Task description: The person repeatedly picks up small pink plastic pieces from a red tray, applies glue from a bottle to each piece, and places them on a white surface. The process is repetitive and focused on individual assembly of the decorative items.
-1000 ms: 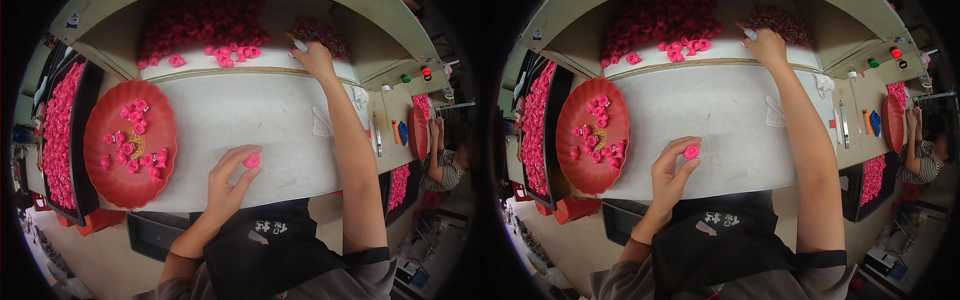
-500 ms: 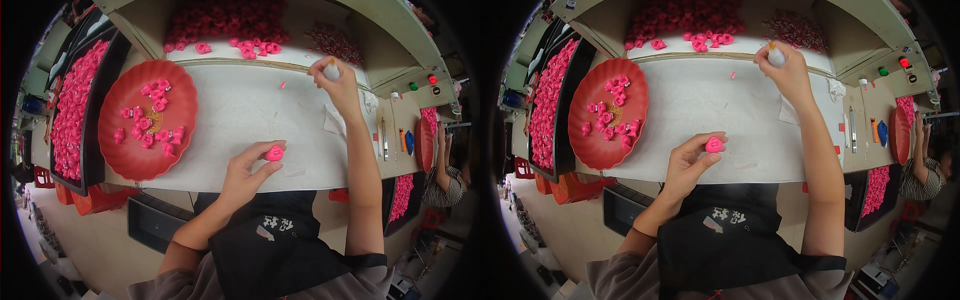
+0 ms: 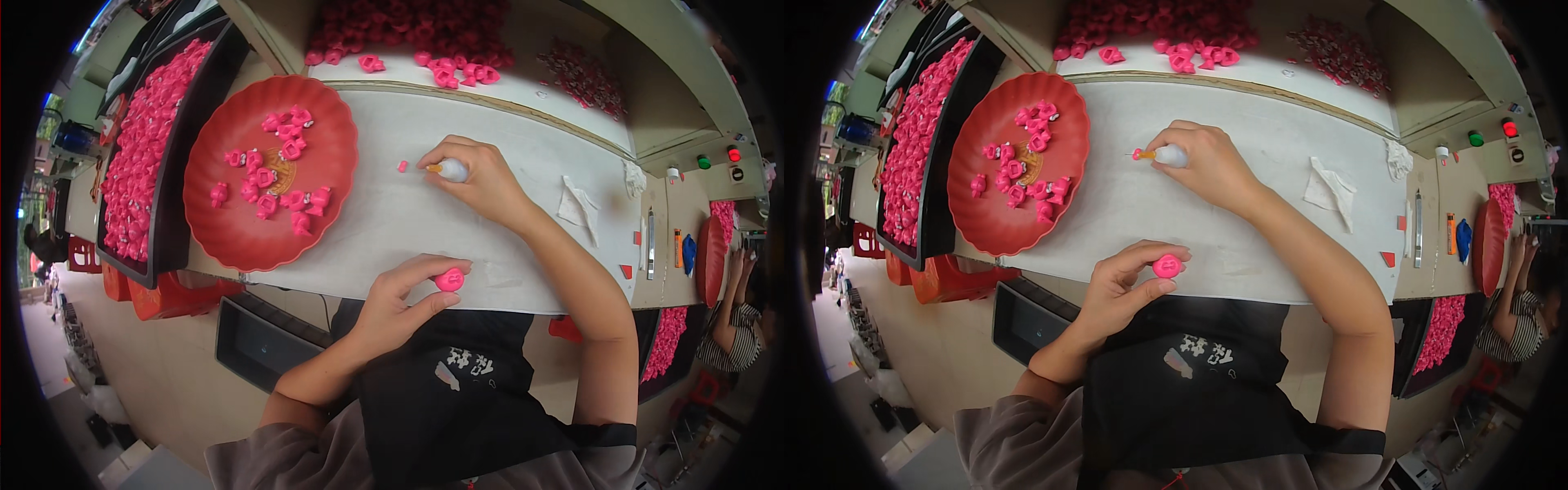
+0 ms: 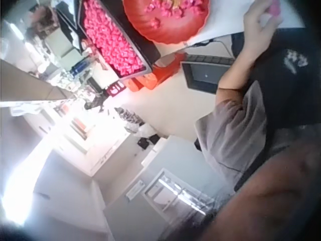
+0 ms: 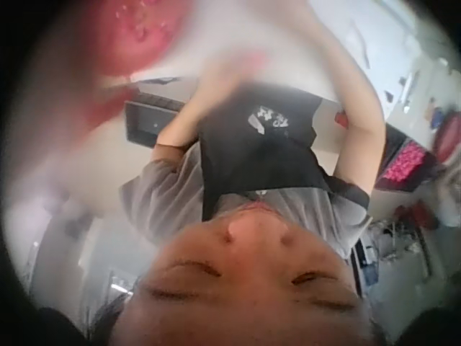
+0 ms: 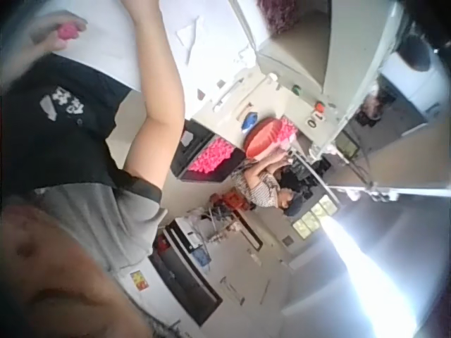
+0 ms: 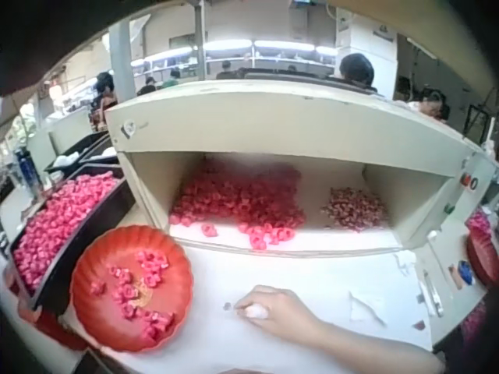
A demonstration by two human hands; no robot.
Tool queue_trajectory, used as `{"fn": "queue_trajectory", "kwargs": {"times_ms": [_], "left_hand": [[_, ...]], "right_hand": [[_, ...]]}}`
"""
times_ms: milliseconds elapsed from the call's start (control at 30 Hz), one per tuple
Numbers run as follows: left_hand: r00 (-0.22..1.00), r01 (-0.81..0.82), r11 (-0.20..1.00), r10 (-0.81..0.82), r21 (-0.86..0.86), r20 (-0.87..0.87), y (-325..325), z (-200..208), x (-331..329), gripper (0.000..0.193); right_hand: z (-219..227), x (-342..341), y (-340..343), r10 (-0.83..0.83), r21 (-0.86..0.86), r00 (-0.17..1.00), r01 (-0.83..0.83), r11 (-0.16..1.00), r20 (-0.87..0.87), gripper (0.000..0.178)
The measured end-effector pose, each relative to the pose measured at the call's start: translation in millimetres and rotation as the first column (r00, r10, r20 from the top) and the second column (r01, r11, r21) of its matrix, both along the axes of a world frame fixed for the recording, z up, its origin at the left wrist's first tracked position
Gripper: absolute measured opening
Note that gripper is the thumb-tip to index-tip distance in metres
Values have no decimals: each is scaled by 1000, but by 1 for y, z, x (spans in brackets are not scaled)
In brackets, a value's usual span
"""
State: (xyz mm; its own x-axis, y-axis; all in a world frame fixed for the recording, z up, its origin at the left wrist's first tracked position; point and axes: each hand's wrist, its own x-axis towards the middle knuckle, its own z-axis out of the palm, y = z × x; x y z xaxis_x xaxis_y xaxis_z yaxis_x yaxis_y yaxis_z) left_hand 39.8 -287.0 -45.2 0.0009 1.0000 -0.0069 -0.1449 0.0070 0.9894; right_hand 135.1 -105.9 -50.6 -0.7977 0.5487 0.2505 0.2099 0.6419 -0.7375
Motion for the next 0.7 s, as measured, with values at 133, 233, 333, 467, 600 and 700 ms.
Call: {"fn": "queue_trajectory", "kwargs": {"times_ms": [133,233,333,467,600,700], "left_hand": [[998,-58,998,59,-22,13,-10,0,-15,30],[996,-82,997,82,-15,23,-13,2,-23,30],[993,-111,994,112,-17,28,-15,0,-26,30],[992,-124,992,124,-10,20,-14,-1,-31,31],[983,-138,989,142,-46,114,-10,2,-29,32],[976,-130,990,137,-51,168,-3,2,-24,31]], "right_hand": [[-11,-29,2,-46,92,999,45,995,10,15],[-3,-37,-2,-165,102,977,152,983,135,16],[-2,-40,-12,-219,112,955,200,973,199,16],[-3,-37,-16,-172,118,978,158,980,120,13],[16,-15,-20,-193,-219,980,198,955,44,11],[51,14,-45,-223,-532,973,157,832,-61,8]]}}
